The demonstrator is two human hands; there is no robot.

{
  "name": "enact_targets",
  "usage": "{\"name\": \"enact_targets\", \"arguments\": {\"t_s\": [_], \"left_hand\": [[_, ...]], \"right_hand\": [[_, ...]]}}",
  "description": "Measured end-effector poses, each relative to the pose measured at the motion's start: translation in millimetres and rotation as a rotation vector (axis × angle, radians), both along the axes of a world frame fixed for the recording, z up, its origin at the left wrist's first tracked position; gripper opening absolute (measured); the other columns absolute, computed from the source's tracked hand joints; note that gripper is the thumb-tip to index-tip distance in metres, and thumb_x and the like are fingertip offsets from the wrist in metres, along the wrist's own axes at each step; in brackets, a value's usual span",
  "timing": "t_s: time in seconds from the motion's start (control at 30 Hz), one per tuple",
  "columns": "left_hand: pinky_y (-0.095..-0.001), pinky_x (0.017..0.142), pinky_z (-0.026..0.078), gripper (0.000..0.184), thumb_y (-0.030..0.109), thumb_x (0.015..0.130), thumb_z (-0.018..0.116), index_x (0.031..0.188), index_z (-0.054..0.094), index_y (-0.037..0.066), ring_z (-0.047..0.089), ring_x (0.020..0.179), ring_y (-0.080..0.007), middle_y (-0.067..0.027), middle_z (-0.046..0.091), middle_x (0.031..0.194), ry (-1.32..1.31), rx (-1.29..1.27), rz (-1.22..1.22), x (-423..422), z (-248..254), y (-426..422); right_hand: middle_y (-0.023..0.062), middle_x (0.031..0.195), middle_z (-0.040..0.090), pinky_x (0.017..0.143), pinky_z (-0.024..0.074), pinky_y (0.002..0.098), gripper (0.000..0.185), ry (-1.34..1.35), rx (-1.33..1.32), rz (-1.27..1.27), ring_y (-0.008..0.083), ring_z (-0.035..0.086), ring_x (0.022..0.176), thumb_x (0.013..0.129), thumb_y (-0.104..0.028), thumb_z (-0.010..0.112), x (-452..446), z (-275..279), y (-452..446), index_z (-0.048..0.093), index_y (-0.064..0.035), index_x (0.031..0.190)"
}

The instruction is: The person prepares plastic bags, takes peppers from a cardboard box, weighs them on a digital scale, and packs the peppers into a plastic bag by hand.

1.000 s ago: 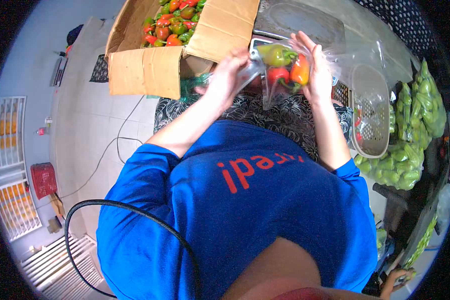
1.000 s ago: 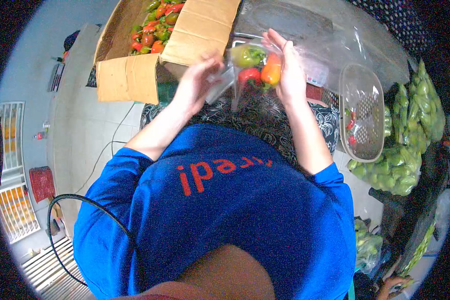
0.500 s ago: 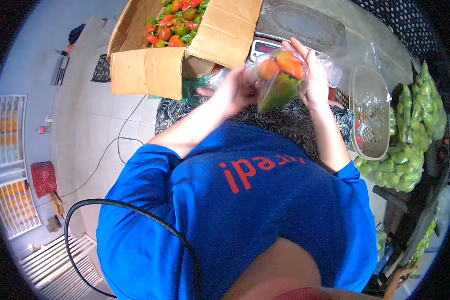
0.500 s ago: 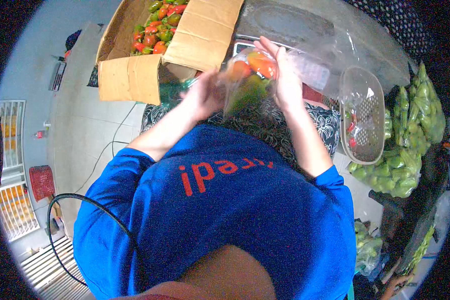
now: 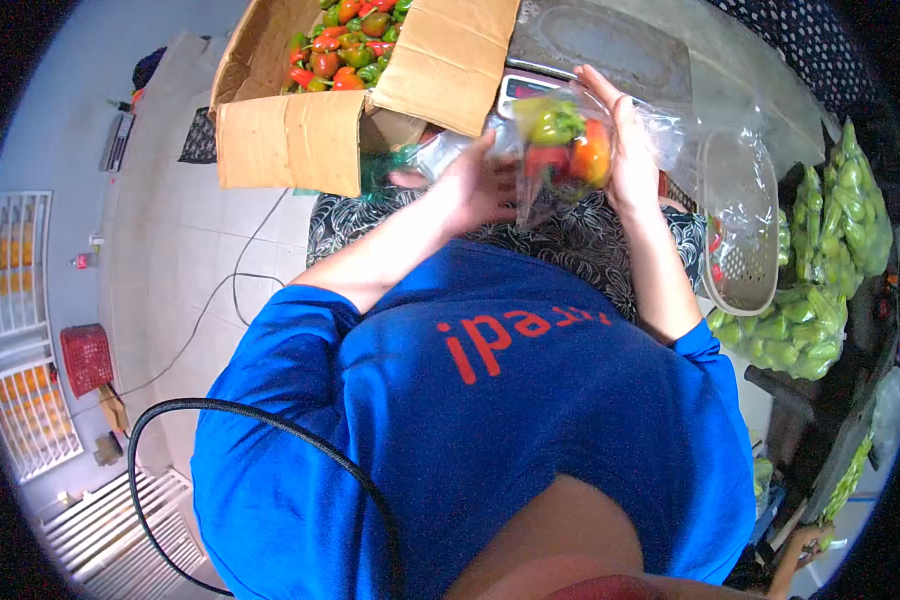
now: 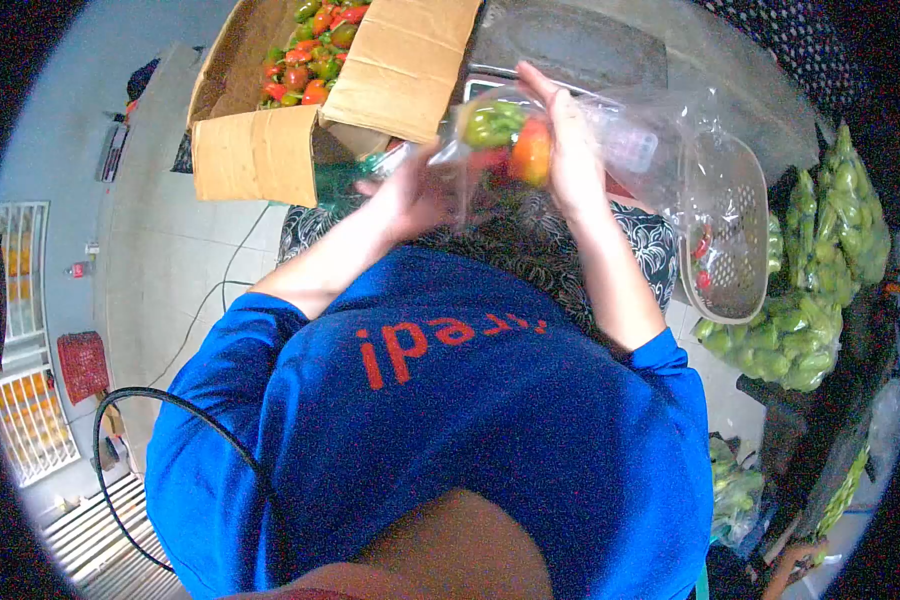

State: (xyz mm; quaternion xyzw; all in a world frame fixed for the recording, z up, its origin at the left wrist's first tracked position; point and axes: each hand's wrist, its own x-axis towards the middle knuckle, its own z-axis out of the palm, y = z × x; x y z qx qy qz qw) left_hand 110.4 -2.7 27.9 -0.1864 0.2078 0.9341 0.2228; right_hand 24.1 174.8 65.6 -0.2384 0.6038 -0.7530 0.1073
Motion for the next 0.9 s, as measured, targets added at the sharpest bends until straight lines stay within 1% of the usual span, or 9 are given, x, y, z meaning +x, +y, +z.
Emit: {"name": "enact_targets", "arguments": {"t_s": [0.07,0.17,0.33,0.43,0.47,0.57,0.7,0.8,0.9], "left_hand": [[-0.0418,0.091,0.038,0.051,0.048,0.094,0.032,0.117,0.050,0.006,0.050,0.109,-0.0252,-0.0119,0.055,0.115,0.147,0.502,-0.156,-1,-9,0],[-0.0440,0.103,0.029,0.062,0.055,0.093,0.028,0.128,0.041,0.005,0.046,0.114,-0.0249,-0.0103,0.053,0.120,0.298,-0.171,0.144,-8,39,1],[-0.0427,0.104,0.029,0.056,0.047,0.093,0.035,0.130,0.040,0.005,0.046,0.117,-0.0271,-0.0159,0.056,0.117,0.677,0.165,0.154,-26,-8,-48],[-0.0434,0.104,0.030,0.057,0.046,0.094,0.034,0.133,0.037,0.004,0.045,0.118,-0.0294,-0.0166,0.051,0.126,0.119,-0.413,0.201,-8,-10,-5],[-0.0427,0.105,0.027,0.060,0.048,0.093,0.033,0.134,0.036,0.005,0.043,0.120,-0.0293,-0.0161,0.045,0.133,-0.099,-0.337,0.105,3,24,14],[-0.0420,0.107,0.022,0.063,0.052,0.092,0.033,0.135,0.036,0.007,0.039,0.123,-0.0287,-0.0151,0.040,0.137,-0.006,0.034,0.094,-2,11,15],[-0.0448,0.105,0.028,0.061,0.052,0.092,0.033,0.133,0.038,0.006,0.045,0.118,-0.0268,-0.0149,0.044,0.133,0.257,-0.150,0.435,-18,41,-8],[-0.0453,0.103,0.029,0.057,0.048,0.094,0.032,0.130,0.041,0.006,0.046,0.116,-0.0261,-0.0155,0.047,0.130,0.703,0.269,0.181,-28,2,-53],[-0.0458,0.102,0.030,0.052,0.045,0.095,0.031,0.128,0.043,0.007,0.045,0.117,-0.0281,-0.0169,0.048,0.127,0.089,-0.356,0.276,-10,13,-13]], "right_hand": [[0.0120,0.134,0.044,0.109,0.0183,0.0343,0.054,0.151,0.153,-0.019,0.0229,0.031,0.131,0.098,-0.043,0.020,9,13,-2,0.046,-0.0083,0.131],[0.0110,0.137,0.041,0.110,0.0171,0.0350,0.055,0.222,0.257,-0.079,0.0235,0.031,0.131,0.097,-0.044,0.020,14,17,-1,0.046,-0.0093,0.132],[0.0122,0.133,0.044,0.108,0.0222,0.0362,0.054,0.178,0.209,-0.169,0.0255,0.037,0.126,0.097,-0.043,0.021,2,10,3,0.046,-0.0096,0.131],[0.0126,0.131,0.046,0.106,0.0258,0.0360,0.055,0.295,0.207,-0.118,0.0254,0.041,0.124,0.097,-0.044,0.021,1,8,5,0.047,-0.0084,0.130],[0.0129,0.131,0.046,0.106,0.0260,0.0360,0.056,0.283,0.175,-0.091,0.0254,0.041,0.124,0.097,-0.045,0.021,5,8,2,0.048,-0.0080,0.129],[0.0131,0.134,0.043,0.107,0.0240,0.0357,0.056,0.300,0.148,-0.026,0.0251,0.037,0.126,0.097,-0.044,0.021,15,17,-3,0.048,-0.0069,0.129],[0.0123,0.136,0.040,0.108,0.0210,0.0354,0.055,0.353,0.270,-0.139,0.0247,0.033,0.129,0.097,-0.042,0.020,12,16,1,0.048,-0.0079,0.129],[0.0122,0.136,0.040,0.109,0.0199,0.0354,0.053,0.253,0.240,-0.171,0.0246,0.032,0.129,0.098,-0.041,0.019,0,3,5,0.049,-0.0085,0.129],[0.0131,0.135,0.043,0.108,0.0208,0.0353,0.055,0.172,0.197,-0.146,0.0244,0.034,0.129,0.098,-0.042,0.018,2,3,5,0.048,-0.0085,0.129]]}}
